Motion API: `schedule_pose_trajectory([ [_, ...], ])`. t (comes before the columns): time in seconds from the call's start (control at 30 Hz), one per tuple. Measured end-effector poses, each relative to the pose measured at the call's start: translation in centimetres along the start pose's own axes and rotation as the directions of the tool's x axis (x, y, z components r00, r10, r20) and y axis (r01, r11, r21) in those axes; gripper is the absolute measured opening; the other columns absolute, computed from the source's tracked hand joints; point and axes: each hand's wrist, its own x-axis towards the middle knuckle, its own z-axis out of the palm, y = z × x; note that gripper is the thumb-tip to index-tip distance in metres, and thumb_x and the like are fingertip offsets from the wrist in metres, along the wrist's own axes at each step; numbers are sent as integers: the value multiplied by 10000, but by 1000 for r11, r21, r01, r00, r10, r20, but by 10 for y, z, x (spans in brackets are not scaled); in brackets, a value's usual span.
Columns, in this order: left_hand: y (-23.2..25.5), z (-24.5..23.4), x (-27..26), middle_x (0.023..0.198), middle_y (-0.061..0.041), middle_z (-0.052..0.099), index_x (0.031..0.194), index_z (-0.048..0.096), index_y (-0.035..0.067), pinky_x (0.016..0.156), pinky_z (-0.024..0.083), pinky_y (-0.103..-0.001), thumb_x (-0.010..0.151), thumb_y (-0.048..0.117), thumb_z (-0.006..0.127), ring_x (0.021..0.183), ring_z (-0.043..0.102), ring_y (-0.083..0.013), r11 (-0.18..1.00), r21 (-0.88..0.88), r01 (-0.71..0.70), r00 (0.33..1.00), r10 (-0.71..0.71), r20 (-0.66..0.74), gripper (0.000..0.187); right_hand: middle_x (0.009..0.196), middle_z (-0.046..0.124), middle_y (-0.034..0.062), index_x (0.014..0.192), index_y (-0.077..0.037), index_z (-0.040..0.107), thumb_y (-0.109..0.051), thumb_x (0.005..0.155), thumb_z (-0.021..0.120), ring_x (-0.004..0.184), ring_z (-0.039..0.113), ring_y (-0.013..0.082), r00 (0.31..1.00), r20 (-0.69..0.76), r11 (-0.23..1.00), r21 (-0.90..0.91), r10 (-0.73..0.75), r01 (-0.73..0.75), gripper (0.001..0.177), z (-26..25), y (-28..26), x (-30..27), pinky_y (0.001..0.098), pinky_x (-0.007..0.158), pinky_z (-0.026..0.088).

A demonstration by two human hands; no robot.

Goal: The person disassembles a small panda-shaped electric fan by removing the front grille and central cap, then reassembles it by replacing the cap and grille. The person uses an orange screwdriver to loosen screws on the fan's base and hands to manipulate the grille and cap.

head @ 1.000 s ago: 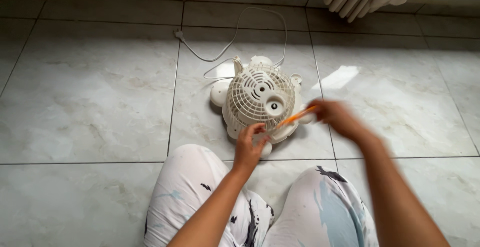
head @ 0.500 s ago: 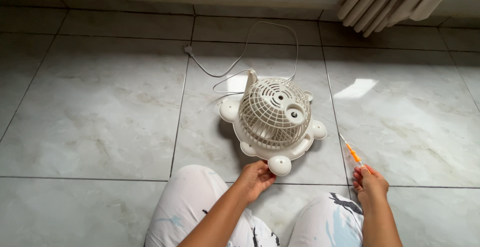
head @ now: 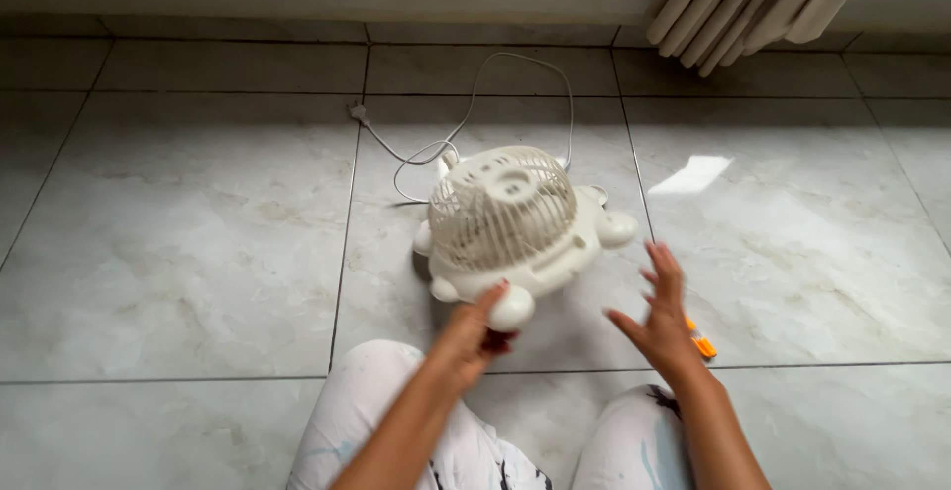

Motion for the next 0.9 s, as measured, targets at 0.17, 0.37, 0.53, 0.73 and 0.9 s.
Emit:
schedule_pose_trajectory([
  [0.17,69,-26,-73,684,3,644,952,723,99,544,389,-298,895,630,599,606,569,-139,995,83,58,993,-66,100,549,1652,244,80,1526,-259,192,-75,743,827,1477,332,269,985,147,939,318,86,-129,1025,18,-85,50,452,1100,432],
  [0.37,78,-70,-120,625,-2,627,878,706,93,566,434,-307,981,610,440,574,566,-150,974,217,-60,995,42,86,590,1527,508,70,1306,-220,396,55,898,660,1452,414,216,967,255,828,547,-26,-121,559,42,-119,67,408,1186,409],
  [0.53,95,-134,-113,858,-94,757,949,720,87,757,551,-399,987,288,465,782,689,-235,455,807,-376,607,779,-157,326,1364,588,37,1252,-189,388,33,944,645,1362,487,164,981,181,813,580,-64,-54,458,59,-125,59,366,1129,453],
  [0.73,95,-113,-69,1295,-170,582,1326,548,77,1008,416,-460,956,281,673,1216,507,-360,133,725,-676,419,879,230,441,1148,601,40,1317,-113,426,-136,955,726,1113,581,142,997,1,911,407,-72,66,470,76,-132,89,329,962,513],
  [0.9,124,-73,-60,1126,-171,641,1271,624,136,940,482,-473,1008,410,527,1103,598,-381,240,856,-457,475,880,7,392,1110,673,6,1269,-103,500,-314,938,735,1029,639,132,995,4,884,458,101,-91,458,67,-147,125,302,885,533],
])
